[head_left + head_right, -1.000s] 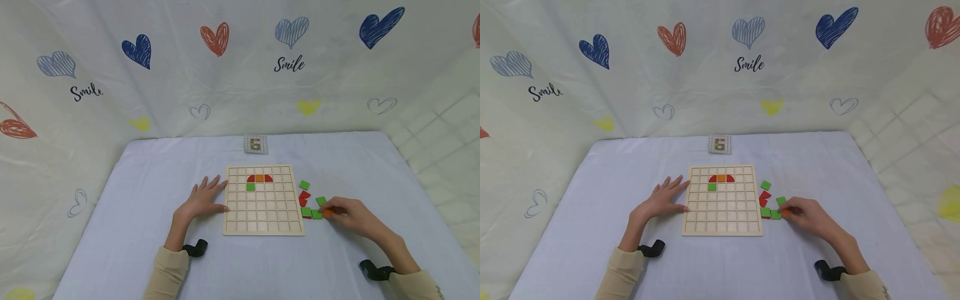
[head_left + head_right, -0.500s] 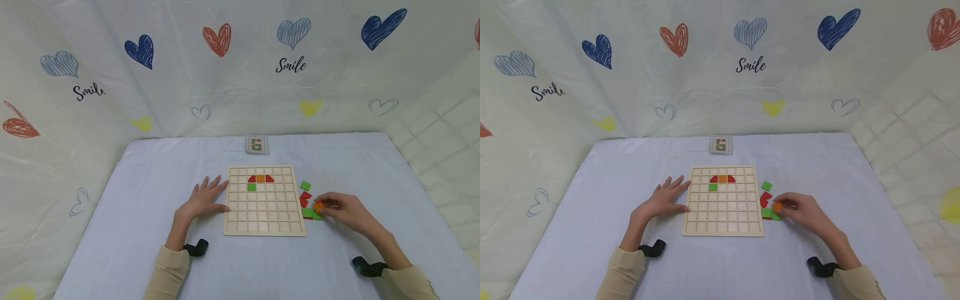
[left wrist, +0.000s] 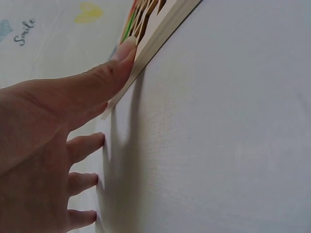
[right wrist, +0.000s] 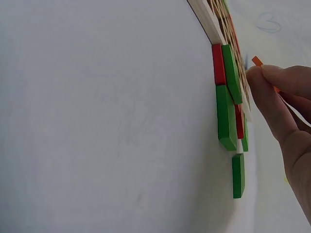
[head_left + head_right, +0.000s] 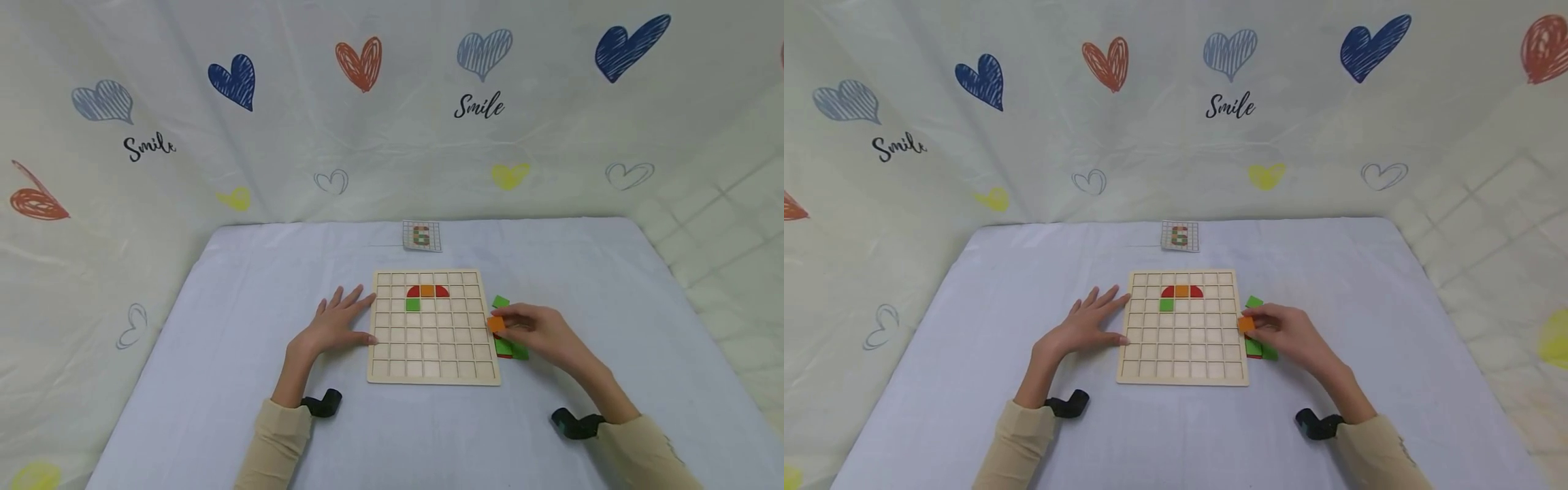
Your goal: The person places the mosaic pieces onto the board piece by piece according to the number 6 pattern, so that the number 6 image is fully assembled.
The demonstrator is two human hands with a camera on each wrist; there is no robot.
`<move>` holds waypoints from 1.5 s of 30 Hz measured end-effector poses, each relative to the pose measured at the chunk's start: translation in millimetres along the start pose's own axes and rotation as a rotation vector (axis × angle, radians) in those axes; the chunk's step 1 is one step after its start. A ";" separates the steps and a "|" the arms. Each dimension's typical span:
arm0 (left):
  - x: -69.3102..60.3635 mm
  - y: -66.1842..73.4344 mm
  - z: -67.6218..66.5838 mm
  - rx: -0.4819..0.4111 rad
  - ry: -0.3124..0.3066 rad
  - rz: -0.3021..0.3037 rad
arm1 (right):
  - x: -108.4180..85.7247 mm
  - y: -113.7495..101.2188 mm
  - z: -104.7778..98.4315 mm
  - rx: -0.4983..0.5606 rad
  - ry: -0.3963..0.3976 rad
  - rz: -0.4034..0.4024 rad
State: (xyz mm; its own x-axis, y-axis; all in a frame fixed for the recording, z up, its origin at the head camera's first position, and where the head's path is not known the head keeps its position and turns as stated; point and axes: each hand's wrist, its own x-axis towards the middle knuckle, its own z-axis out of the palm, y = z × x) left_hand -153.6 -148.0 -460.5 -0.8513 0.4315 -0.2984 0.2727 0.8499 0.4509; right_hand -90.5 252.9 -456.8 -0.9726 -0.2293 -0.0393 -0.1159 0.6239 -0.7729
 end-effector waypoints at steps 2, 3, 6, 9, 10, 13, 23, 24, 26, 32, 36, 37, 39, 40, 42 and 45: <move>0.1 0.1 -0.2 -0.005 0.003 0.001 | 4.7 -2.7 2.9 0.005 -0.006 0.000; 0.1 0.2 -0.3 -0.006 0.000 -0.001 | 6.9 -3.9 4.2 0.004 -0.007 0.006; 0.7 -0.1 0.1 -0.009 0.002 0.000 | 12.9 -7.1 8.1 -0.002 -0.010 0.013; 1.3 0.2 0.3 -0.008 0.000 -0.003 | 18.0 -10.0 11.8 -0.013 -0.015 0.006; 1.3 0.2 0.4 -0.007 0.000 -0.003 | 19.8 -11.0 13.1 -0.018 -0.018 0.001; 1.4 -0.1 0.3 -0.005 -0.004 -0.006 | 24.6 -14.3 17.4 -0.020 -0.022 -0.009; 0.2 -2.1 1.5 -0.013 0.002 -0.003 | 41.1 -28.4 37.0 -0.012 -0.036 -0.055; 0.1 -2.0 1.4 -0.014 0.005 0.000 | 42.7 -30.0 38.8 -0.010 -0.039 -0.055; -0.2 -2.0 1.2 -0.019 0.005 0.001 | 45.9 -32.7 42.0 -0.004 -0.048 -0.058; -0.4 -3.1 0.8 -0.028 0.006 0.001 | 56.9 -39.5 53.3 0.002 -0.058 -0.051; -0.6 -3.7 1.3 -0.026 0.004 -0.004 | 63.4 -44.5 61.0 -0.010 -0.057 -0.028; -0.3 -3.9 1.5 -0.024 0.005 -0.004 | 65.0 -45.8 62.7 -0.012 -0.060 -0.024; 0.1 -3.8 1.4 -0.021 0.007 -0.005 | 68.7 -47.7 66.2 -0.022 -0.070 -0.016; 0.5 -3.6 1.4 -0.020 0.005 -0.008 | 70.0 -49.0 67.8 -0.027 -0.075 -0.011; 1.1 -3.2 1.2 -0.015 0.002 -0.009 | 72.5 -51.5 70.6 -0.033 -0.087 -0.005; 1.5 -2.4 0.8 -0.012 0.000 -0.007 | 75.8 -55.0 74.0 -0.040 -0.106 -0.009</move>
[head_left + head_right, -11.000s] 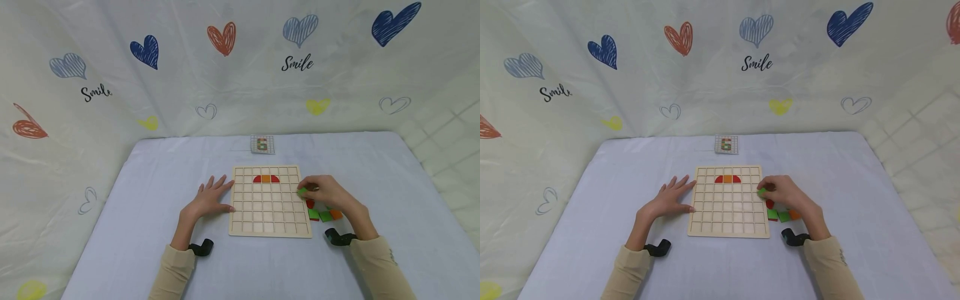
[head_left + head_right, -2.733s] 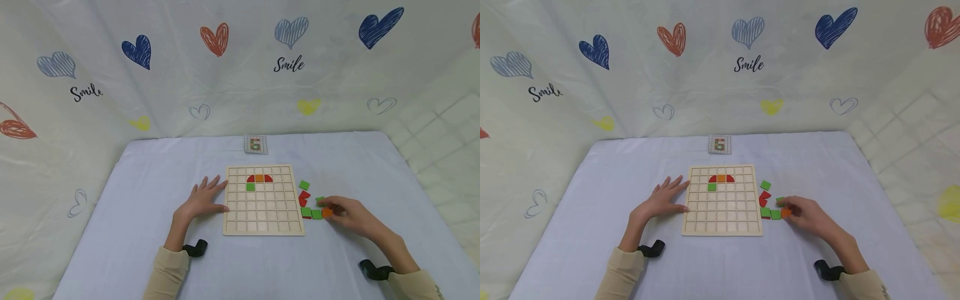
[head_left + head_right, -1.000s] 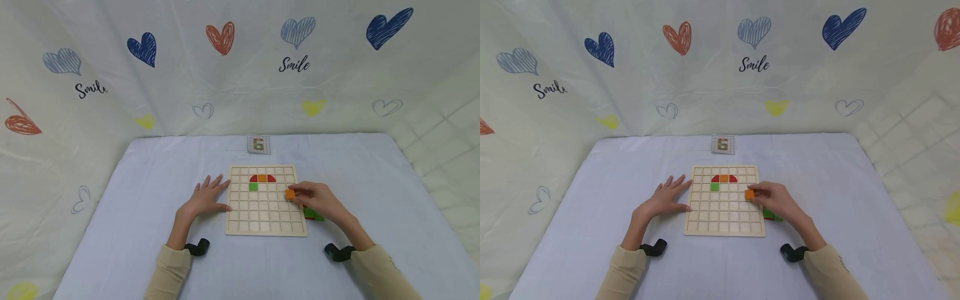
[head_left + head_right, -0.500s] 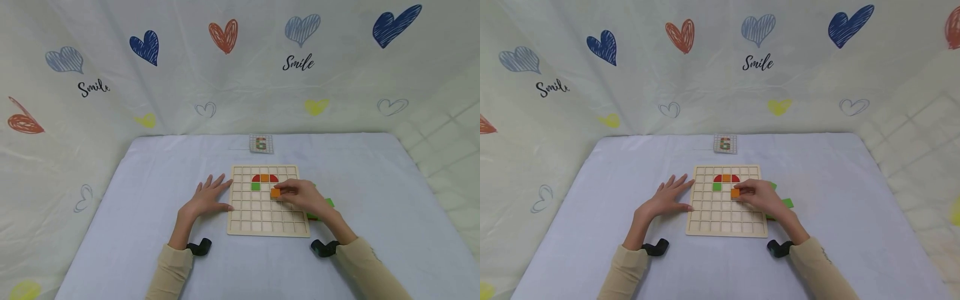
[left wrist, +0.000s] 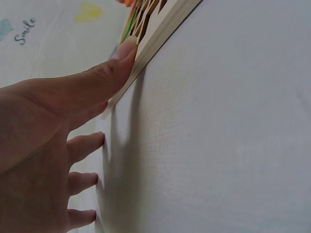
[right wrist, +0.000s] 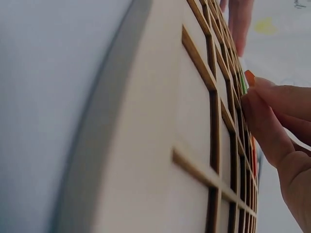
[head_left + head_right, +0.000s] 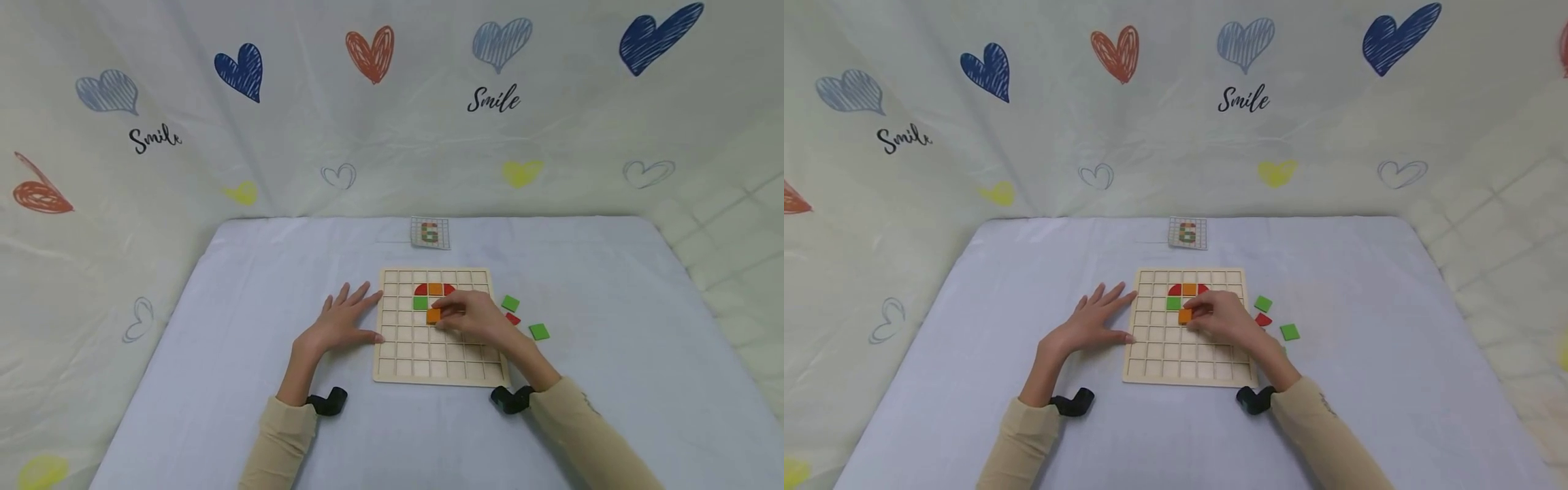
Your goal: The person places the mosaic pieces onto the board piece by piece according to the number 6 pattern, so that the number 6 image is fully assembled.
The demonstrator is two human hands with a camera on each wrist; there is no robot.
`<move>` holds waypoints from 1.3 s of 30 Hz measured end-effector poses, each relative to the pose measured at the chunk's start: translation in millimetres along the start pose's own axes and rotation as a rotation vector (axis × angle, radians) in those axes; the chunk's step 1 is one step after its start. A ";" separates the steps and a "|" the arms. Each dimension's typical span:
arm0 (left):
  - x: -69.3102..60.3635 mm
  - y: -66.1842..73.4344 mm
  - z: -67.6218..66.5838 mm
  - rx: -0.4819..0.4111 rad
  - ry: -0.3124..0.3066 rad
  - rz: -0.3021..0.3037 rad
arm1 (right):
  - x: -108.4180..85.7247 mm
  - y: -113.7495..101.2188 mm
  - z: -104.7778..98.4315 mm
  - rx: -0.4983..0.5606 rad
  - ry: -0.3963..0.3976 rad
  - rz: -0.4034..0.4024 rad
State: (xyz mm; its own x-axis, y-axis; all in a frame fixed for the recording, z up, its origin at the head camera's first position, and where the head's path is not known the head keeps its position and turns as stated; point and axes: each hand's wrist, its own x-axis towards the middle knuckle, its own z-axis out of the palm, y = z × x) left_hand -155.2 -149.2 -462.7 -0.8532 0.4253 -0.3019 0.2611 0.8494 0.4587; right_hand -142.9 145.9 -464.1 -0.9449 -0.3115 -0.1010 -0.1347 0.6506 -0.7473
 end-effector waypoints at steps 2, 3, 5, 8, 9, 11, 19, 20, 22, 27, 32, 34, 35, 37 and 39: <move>0.3 0.4 -0.4 0.004 -0.003 -0.003 | 2.9 -2.1 1.6 -0.004 -0.011 -0.010; 0.4 0.5 -0.6 0.005 -0.003 -0.005 | 4.4 -3.0 2.5 -0.006 -0.016 -0.015; 0.8 0.6 -0.7 0.005 -0.003 -0.007 | 7.0 -4.7 4.3 -0.021 -0.023 -0.036; 1.5 0.6 -0.7 0.009 -0.009 -0.016 | 10.1 -7.2 7.3 -0.048 -0.032 -0.065; 1.8 0.4 -0.5 0.009 -0.009 -0.017 | 11.2 -7.8 8.3 -0.060 -0.034 -0.072; 2.4 0.8 -0.8 0.011 -0.009 -0.017 | 12.7 -8.7 9.8 -0.087 -0.032 -0.094; 3.0 0.6 -0.5 0.012 -0.015 -0.024 | 16.3 -11.0 14.7 -0.116 -0.015 -0.153; 3.3 0.4 -0.3 0.013 -0.014 -0.025 | 16.2 -11.4 14.9 -0.125 -0.012 -0.152; 3.7 0.2 -0.2 0.012 -0.013 -0.023 | 15.5 -12.3 14.8 -0.138 -0.009 -0.152; 3.0 1.9 -1.5 0.006 -0.018 -0.023 | 13.7 -14.2 14.8 -0.142 0.000 -0.125; 1.7 2.2 -2.3 0.010 -0.012 -0.019 | 12.4 -15.1 15.9 -0.136 0.007 -0.126; 1.5 2.2 -2.3 0.006 -0.007 -0.013 | 11.8 -15.8 16.1 -0.137 0.010 -0.132; 1.6 2.0 -2.1 0.008 -0.008 -0.012 | 11.7 -16.1 16.2 -0.137 0.011 -0.134; 1.6 2.3 -1.9 0.002 -0.007 -0.008 | 11.3 -16.4 16.2 -0.140 0.013 -0.136; 1.9 2.4 -1.7 0.002 -0.009 -0.009 | 11.0 -16.6 15.7 -0.140 0.014 -0.132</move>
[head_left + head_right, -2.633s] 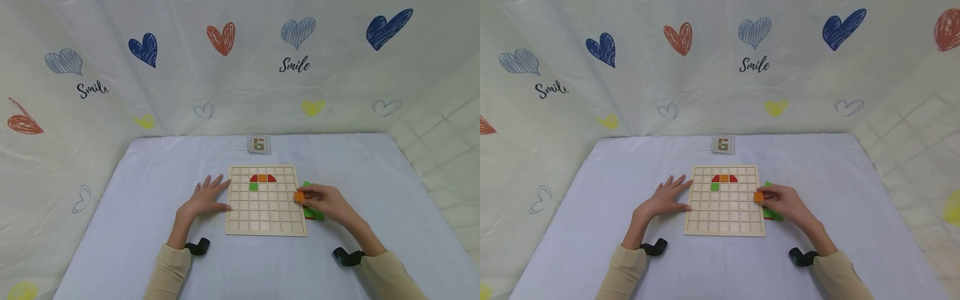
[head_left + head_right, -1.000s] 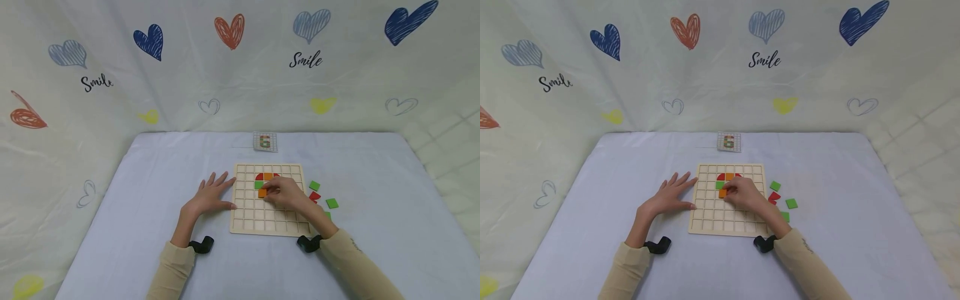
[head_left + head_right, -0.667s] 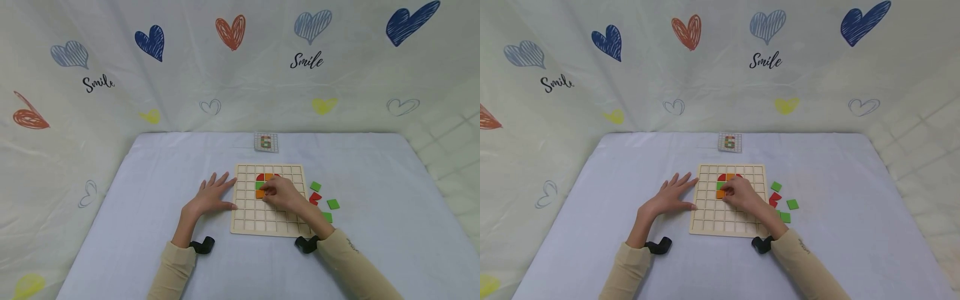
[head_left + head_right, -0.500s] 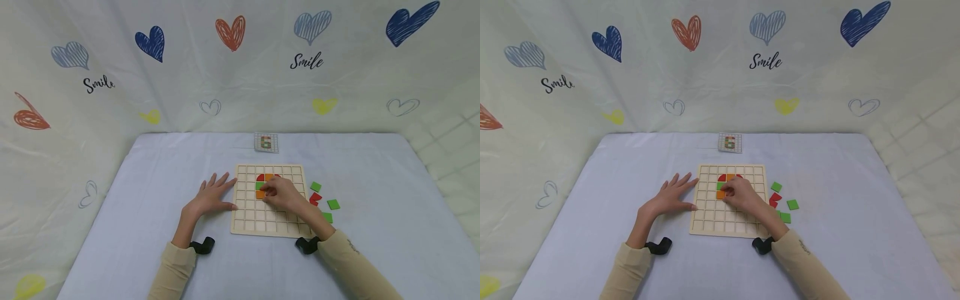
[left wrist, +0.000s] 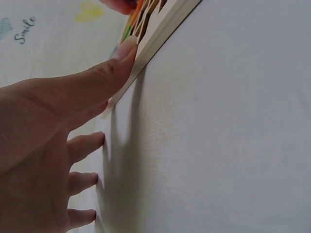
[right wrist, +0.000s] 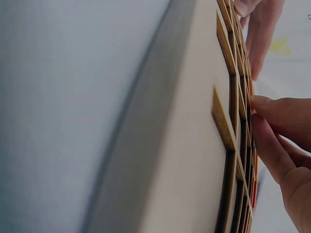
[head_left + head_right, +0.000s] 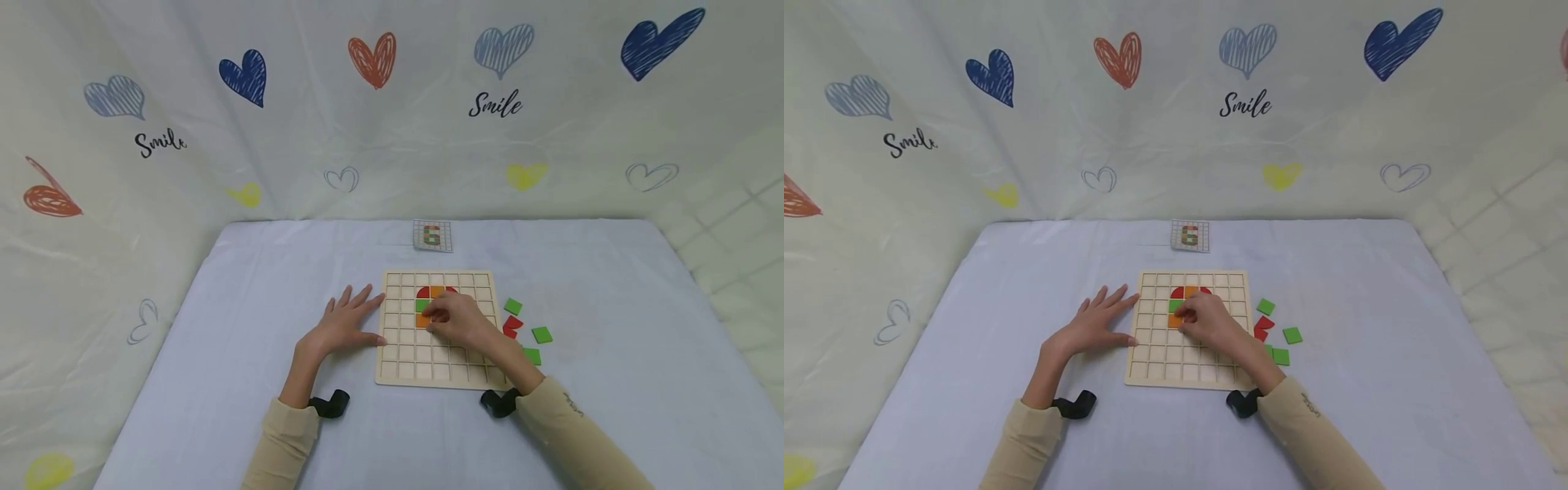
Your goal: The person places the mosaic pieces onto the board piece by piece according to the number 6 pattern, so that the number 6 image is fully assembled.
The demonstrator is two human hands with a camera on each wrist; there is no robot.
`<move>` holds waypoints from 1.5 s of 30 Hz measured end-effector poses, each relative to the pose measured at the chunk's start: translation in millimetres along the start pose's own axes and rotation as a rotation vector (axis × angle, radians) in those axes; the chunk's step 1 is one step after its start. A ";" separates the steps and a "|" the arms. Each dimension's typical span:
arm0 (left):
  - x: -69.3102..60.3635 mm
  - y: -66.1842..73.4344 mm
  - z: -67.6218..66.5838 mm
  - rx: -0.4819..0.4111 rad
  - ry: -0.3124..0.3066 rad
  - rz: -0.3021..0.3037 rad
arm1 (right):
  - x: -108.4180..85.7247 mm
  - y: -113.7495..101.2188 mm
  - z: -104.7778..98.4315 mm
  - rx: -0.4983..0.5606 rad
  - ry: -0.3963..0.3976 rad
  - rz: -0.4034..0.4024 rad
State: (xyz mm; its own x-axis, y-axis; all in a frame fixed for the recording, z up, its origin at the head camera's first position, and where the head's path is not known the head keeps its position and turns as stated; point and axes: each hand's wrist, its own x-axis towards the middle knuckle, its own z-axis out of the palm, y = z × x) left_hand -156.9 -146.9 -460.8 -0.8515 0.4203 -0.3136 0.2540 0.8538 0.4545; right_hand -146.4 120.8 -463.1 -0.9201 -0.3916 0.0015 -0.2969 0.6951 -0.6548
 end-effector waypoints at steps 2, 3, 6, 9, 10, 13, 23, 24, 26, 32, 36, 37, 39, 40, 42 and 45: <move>0.4 0.1 0.5 0.008 -0.004 -0.004 | -0.8 0.7 -0.6 -0.003 0.004 0.003; 0.3 0.3 0.6 0.008 -0.002 -0.004 | -1.3 0.8 -1.2 -0.003 0.006 0.005; -0.3 1.2 0.2 0.008 0.003 -0.004 | -3.6 1.8 -3.8 -0.015 0.018 0.002; -1.3 2.3 -0.3 -0.003 0.007 0.000 | -7.3 3.8 -7.4 -0.016 0.032 -0.010; -1.7 2.6 -0.4 -0.006 0.008 0.000 | -9.0 4.9 -8.8 -0.022 0.038 -0.015; -1.9 2.9 -0.2 -0.004 0.002 -0.004 | -14.6 8.2 -14.3 -0.012 0.055 -0.022; -3.6 1.3 0.4 -0.001 0.005 -0.005 | -34.5 28.3 -31.0 -0.025 0.102 0.038; -3.7 1.1 0.4 0.002 0.005 -0.006 | -36.3 29.8 -32.5 -0.022 0.107 0.037; -3.4 0.6 0.5 0.006 0.003 -0.005 | -39.6 33.4 -35.8 -0.018 0.116 0.039; -2.6 0.1 0.8 0.001 -0.004 -0.001 | -50.6 45.6 -46.6 -0.017 0.133 0.056; -2.1 -0.4 1.2 0.002 0.001 0.006 | -58.3 53.6 -53.0 -0.046 0.136 0.078; -2.1 -0.3 1.3 0.004 0.001 0.007 | -60.1 55.4 -54.3 -0.058 0.137 0.081; -1.8 -0.7 1.7 0.005 0.003 0.006 | -63.7 58.8 -56.6 -0.072 0.140 0.085; -1.7 -0.7 1.8 0.004 0.002 0.005 | -65.3 60.4 -57.5 -0.078 0.143 0.083; -1.3 -1.1 2.3 0.002 0.001 0.000 | -68.4 63.0 -59.0 -0.092 0.145 0.083; -1.2 -2.1 3.3 0.003 0.003 -0.002 | -72.3 66.4 -60.9 -0.099 0.147 0.088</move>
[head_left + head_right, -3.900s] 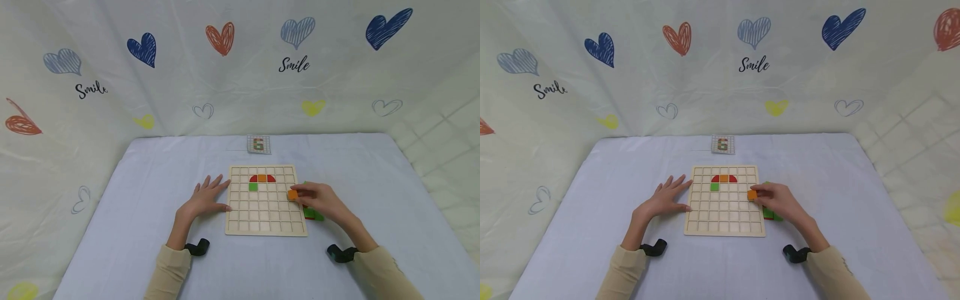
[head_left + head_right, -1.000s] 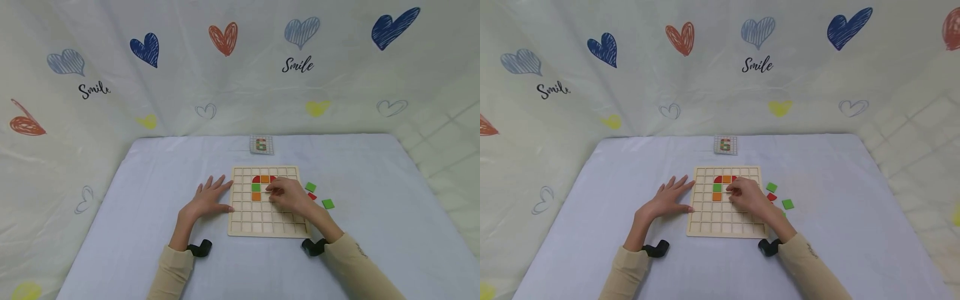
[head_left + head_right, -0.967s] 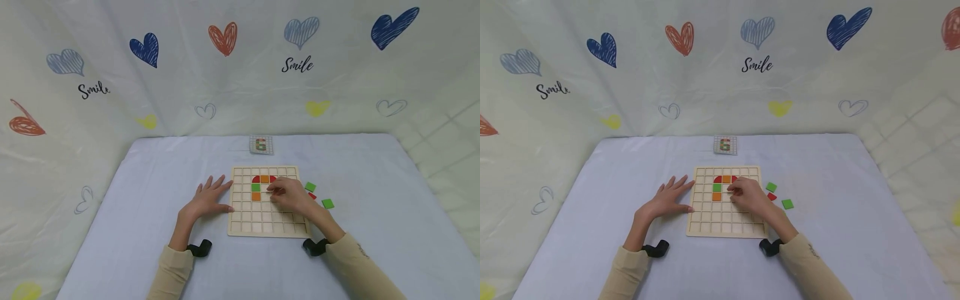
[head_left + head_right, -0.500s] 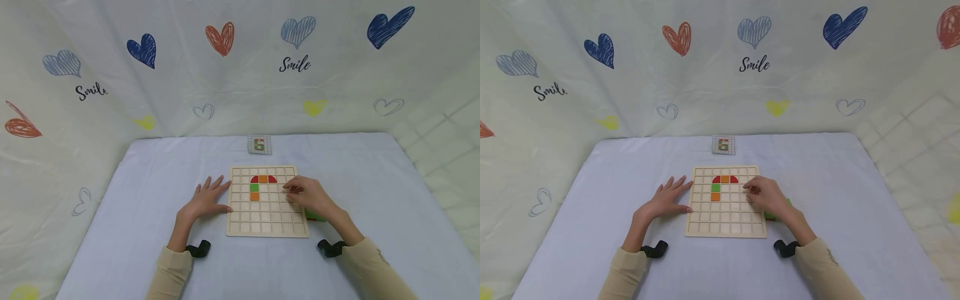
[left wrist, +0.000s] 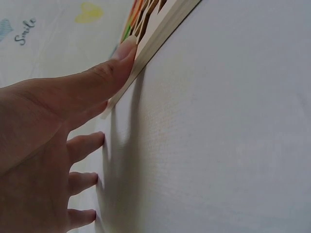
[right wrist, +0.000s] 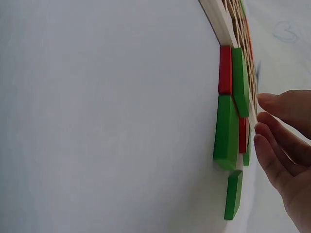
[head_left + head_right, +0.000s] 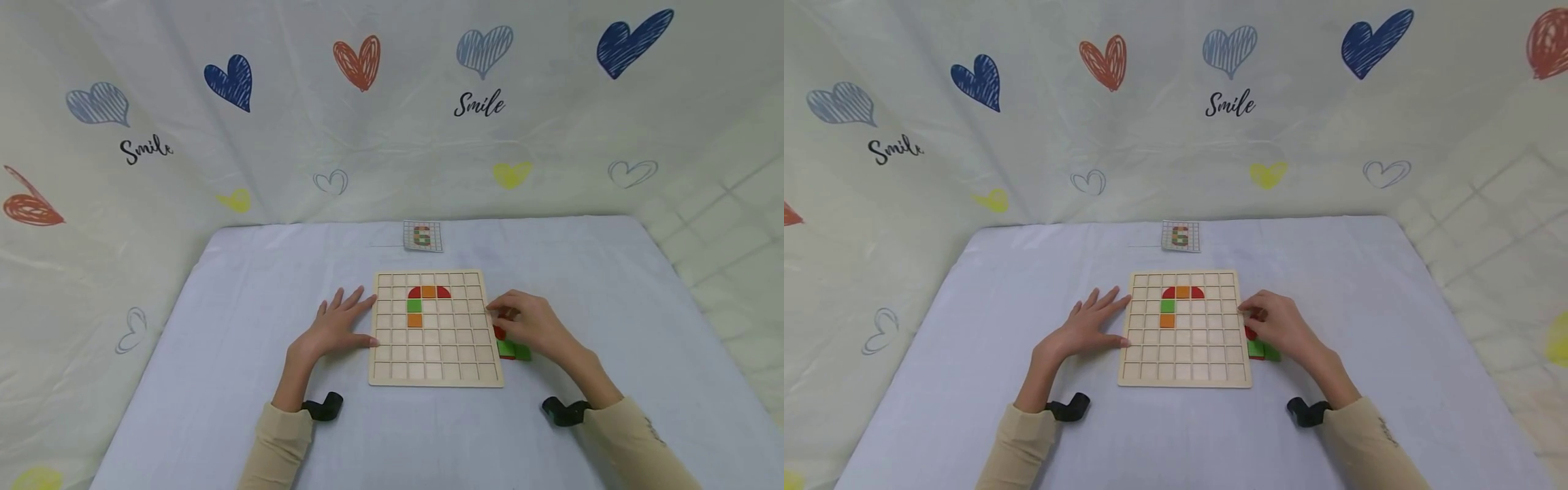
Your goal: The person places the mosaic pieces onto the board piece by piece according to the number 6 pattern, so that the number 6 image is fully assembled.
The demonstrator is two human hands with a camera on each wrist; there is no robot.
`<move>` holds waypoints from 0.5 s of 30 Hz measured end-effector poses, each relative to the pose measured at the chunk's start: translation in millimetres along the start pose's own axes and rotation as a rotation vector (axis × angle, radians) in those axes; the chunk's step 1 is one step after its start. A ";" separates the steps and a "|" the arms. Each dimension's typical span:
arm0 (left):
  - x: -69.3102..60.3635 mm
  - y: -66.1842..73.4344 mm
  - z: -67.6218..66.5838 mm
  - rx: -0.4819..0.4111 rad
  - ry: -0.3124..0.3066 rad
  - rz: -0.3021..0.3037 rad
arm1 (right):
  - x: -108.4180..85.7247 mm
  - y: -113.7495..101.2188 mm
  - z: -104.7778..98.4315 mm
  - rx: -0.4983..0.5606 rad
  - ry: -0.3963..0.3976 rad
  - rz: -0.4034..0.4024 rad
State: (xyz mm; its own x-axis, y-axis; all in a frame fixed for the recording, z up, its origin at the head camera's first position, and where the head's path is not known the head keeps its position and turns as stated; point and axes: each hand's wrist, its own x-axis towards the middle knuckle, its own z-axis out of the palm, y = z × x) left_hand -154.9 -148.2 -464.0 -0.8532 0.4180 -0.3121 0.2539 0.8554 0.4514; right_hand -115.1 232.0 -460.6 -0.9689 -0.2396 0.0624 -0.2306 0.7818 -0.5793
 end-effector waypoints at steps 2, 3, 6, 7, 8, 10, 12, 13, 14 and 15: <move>-0.1 -0.1 0.1 -0.001 0.001 -0.001 | -1.4 1.9 -1.8 -0.001 0.002 0.006; -0.3 -0.2 0.1 -0.002 0.002 0.000 | -1.8 2.8 -2.7 0.000 0.002 0.010; -0.9 -0.1 -0.3 0.002 0.000 0.003 | -2.8 4.9 -5.8 -0.005 0.006 0.022; -1.4 0.1 -0.8 0.003 -0.002 0.004 | -2.8 5.6 -6.9 -0.009 0.006 0.022; -2.0 0.5 -1.5 0.001 -0.001 0.009 | -2.8 6.5 -7.8 -0.016 0.007 0.024; -3.2 1.1 -2.9 -0.003 0.001 0.020 | -2.4 7.7 -9.6 -0.026 0.007 0.022; -4.6 2.1 -4.6 -0.010 0.001 0.029 | -1.9 8.9 -10.9 -0.038 0.009 0.019; -5.2 2.5 -5.2 -0.014 0.002 0.034 | -1.5 9.8 -11.2 -0.041 0.011 0.018; -5.7 2.8 -5.6 -0.017 0.004 0.038 | -1.2 10.6 -11.5 -0.045 0.015 0.018; -5.9 3.0 -5.7 -0.018 0.006 0.040 | -0.9 11.5 -11.6 -0.050 0.020 0.017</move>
State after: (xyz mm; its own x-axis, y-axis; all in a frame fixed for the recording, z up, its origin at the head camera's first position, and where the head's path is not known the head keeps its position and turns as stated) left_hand -151.7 -149.8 -456.1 -0.8451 0.4497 -0.2891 0.2795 0.8326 0.4782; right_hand -118.0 247.9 -457.9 -0.9742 -0.2148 0.0690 -0.2176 0.8134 -0.5395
